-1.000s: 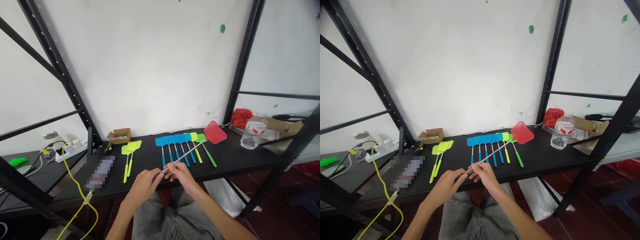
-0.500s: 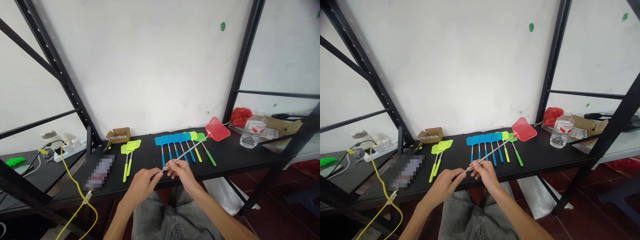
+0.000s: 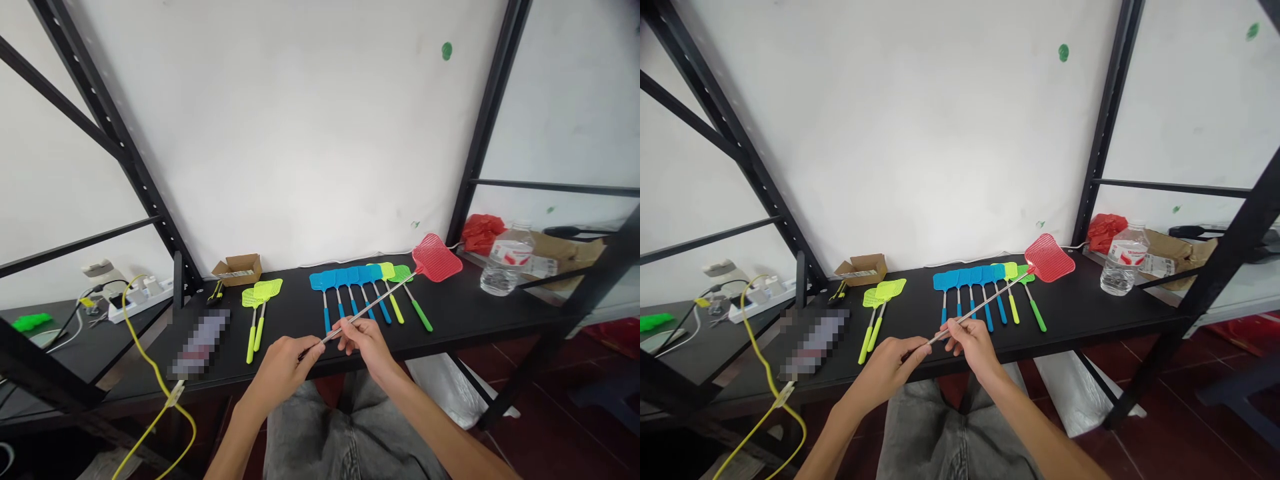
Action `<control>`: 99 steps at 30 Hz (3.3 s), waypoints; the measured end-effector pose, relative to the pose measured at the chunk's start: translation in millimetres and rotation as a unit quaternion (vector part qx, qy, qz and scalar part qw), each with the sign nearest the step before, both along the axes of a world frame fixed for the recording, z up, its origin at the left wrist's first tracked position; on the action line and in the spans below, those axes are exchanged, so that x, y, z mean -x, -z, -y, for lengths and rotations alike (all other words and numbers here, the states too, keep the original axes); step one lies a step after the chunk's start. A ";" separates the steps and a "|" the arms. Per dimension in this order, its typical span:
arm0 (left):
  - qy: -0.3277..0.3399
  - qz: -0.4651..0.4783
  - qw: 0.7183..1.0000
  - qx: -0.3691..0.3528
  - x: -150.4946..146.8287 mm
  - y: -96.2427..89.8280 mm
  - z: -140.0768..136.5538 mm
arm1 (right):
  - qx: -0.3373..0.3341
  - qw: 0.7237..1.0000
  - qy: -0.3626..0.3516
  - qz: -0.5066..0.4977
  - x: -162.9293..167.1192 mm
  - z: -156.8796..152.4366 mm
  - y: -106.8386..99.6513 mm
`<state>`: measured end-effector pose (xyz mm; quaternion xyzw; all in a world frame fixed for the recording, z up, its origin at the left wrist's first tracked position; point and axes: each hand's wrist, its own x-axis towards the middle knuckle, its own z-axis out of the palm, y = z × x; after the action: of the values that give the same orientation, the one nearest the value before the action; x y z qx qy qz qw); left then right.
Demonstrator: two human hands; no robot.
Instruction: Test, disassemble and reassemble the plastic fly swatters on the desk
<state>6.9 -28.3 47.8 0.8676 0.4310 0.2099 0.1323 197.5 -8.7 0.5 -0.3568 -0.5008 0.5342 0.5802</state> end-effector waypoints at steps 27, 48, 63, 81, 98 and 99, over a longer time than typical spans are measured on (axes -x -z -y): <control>-0.042 -0.059 0.996 -0.049 0.8 4.0 -1.3 | 0.025 0.998 0.049 0.032 -5.4 -4.0 0.5; -0.012 -0.020 1.000 -0.003 10.7 0.9 -5.9 | 0.025 0.997 0.077 0.004 -24.0 -17.6 3.5; 0.009 0.010 0.997 0.074 28.0 12.0 -17.2 | 0.063 0.991 0.114 -0.027 -49.1 -29.9 0.8; 0.027 0.026 0.992 0.118 35.5 7.3 -17.5 | 0.068 0.986 0.150 -0.037 -76.1 -35.9 -2.2; -0.037 -0.003 0.997 0.074 39.4 5.3 -18.5 | 0.026 0.996 0.080 -0.029 -75.2 -30.0 -6.7; -0.040 -0.003 0.996 0.074 39.5 4.8 -18.4 | 0.028 0.996 0.079 -0.031 -74.9 -30.1 -6.7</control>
<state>-32.5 -9.9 43.0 0.8381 0.4802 0.1799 0.1861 272.4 21.5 7.2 -0.3948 -0.4375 0.5116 0.6253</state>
